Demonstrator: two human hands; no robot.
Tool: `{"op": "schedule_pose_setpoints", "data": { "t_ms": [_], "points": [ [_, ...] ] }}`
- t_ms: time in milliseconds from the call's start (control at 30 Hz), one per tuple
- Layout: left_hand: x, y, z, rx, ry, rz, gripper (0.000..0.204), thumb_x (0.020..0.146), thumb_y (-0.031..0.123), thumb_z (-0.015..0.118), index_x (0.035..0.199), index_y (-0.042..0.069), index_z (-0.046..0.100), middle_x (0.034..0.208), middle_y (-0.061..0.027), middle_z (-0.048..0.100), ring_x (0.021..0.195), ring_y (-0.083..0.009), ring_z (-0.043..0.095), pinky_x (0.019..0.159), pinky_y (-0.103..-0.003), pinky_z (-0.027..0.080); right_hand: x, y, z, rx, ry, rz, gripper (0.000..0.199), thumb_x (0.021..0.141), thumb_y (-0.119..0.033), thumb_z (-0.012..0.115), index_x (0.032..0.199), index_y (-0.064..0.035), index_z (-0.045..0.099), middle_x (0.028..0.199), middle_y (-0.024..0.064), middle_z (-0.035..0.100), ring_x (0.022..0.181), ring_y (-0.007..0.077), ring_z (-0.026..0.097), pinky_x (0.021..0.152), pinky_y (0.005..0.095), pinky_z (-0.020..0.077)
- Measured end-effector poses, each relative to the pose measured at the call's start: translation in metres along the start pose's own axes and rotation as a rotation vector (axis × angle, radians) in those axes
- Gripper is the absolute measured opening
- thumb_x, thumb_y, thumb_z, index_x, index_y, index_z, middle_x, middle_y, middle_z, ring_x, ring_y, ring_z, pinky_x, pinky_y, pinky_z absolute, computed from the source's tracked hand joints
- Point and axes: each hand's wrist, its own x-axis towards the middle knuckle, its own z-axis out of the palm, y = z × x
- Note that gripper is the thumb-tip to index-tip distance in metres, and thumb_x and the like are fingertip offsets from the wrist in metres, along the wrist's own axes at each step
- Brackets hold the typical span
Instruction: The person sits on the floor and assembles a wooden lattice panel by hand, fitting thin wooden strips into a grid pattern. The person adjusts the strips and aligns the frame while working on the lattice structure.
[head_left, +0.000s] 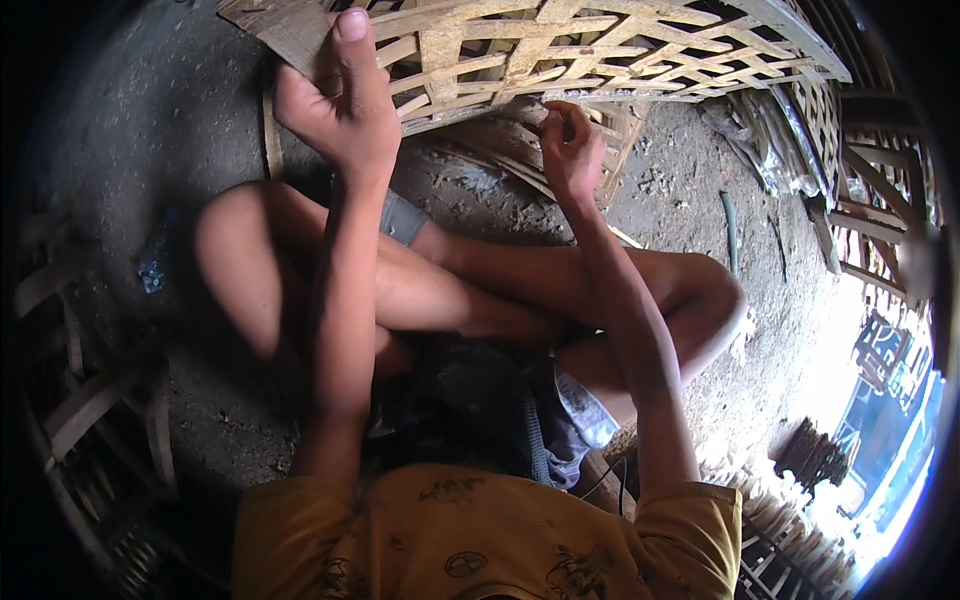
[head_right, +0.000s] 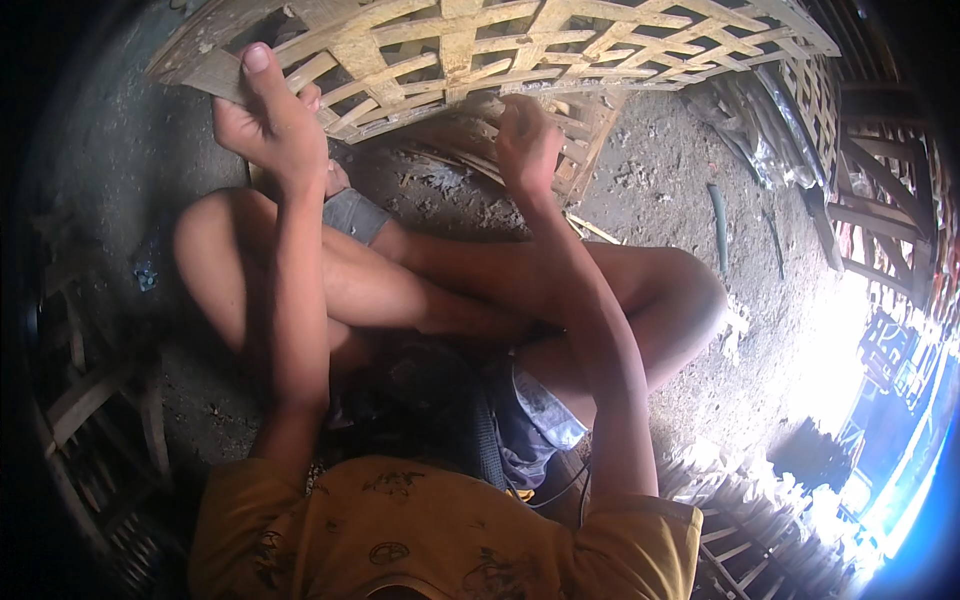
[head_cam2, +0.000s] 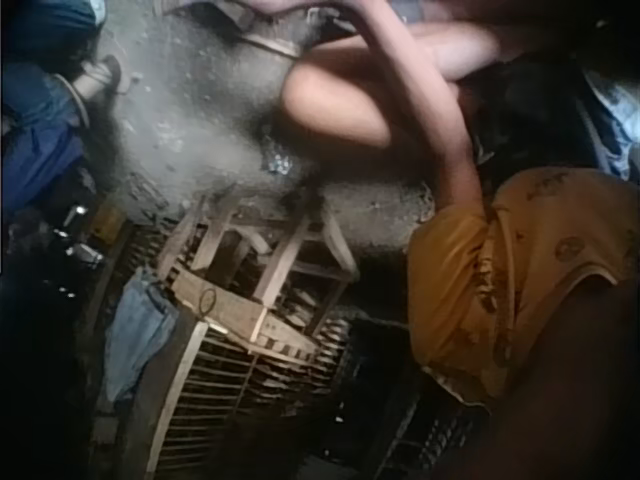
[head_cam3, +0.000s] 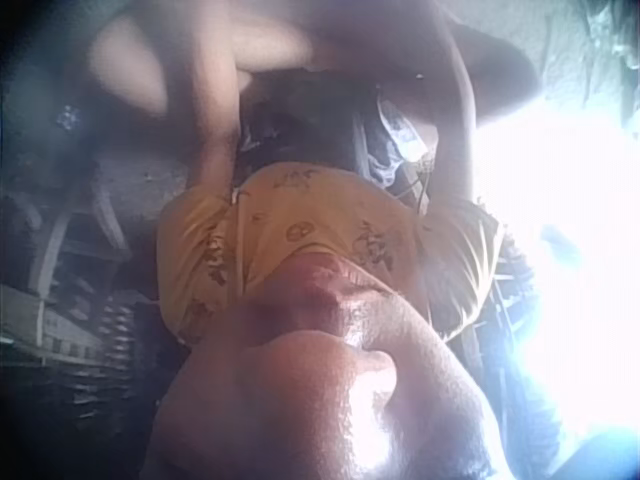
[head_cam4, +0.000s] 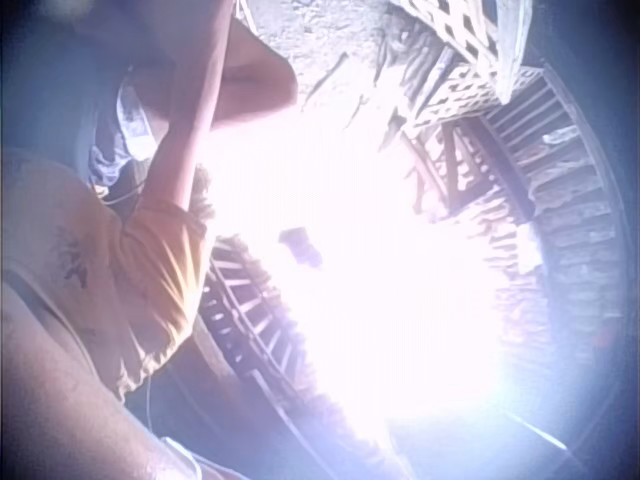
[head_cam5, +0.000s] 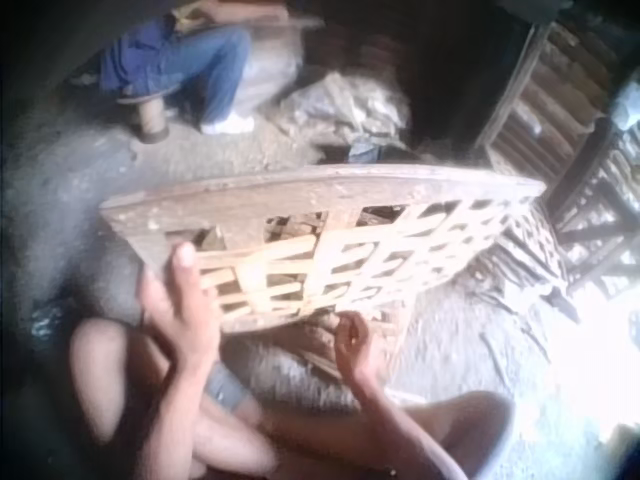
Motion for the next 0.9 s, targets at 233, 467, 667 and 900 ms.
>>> {"op": "schedule_pose_setpoints", "data": {
  "t_ms": [233,467,667,900],
  "points": [
    [-0.001,0.007,0.009,-0.004,0.035,0.001,0.038,0.099,0.032,0.065,0.088,-0.003,0.057,0.073,-0.0059,0.062,0.055,-0.0077,0.055,0.042,-0.022,0.042,0.006,0.011,0.003,-0.156,0.131,-0.248,0.015,0.093,-0.009,0.062,0.102,-0.003,0.072,0.081,0.0162,0.072,0.073,0.0264,0.072,0.068,0.0364,0.0548],
    [0.0,0.002,0.004,-0.019,0.01,0.005,0.037,0.099,0.031,0.066,0.087,-0.003,0.058,0.071,-0.0048,0.061,0.054,-0.0072,0.053,0.042,-0.022,0.041,0.005,0.001,0.0,-0.226,0.133,-0.28,0.013,0.093,-0.005,0.06,0.1,-0.0022,0.07,0.088,0.0182,0.071,0.077,0.0329,0.071,0.071,0.0399,0.0546],
    [0.0,0.003,0.007,-0.017,0.014,0.01,0.036,0.099,0.03,0.066,0.084,-0.002,0.058,0.07,-0.0041,0.06,0.053,-0.007,0.052,0.042,-0.022,0.041,0.009,-0.002,-0.007,-0.292,0.092,-0.327,0.014,0.093,-0.001,0.058,0.103,-0.0021,0.068,0.091,0.0185,0.068,0.082,0.0375,0.067,0.073,0.044,0.0527],
    [-0.002,0.001,0.002,-0.004,0.044,0.016,0.038,0.098,0.032,0.068,0.083,-0.001,0.058,0.07,-0.0029,0.06,0.054,-0.0061,0.052,0.042,-0.022,0.042,0.009,0.001,0.003,-0.347,0.002,-0.406,0.02,0.091,0.004,0.054,0.106,-0.0019,0.066,0.092,0.0191,0.064,0.084,0.039,0.064,0.074,0.0469,0.0511]
  ]
}}
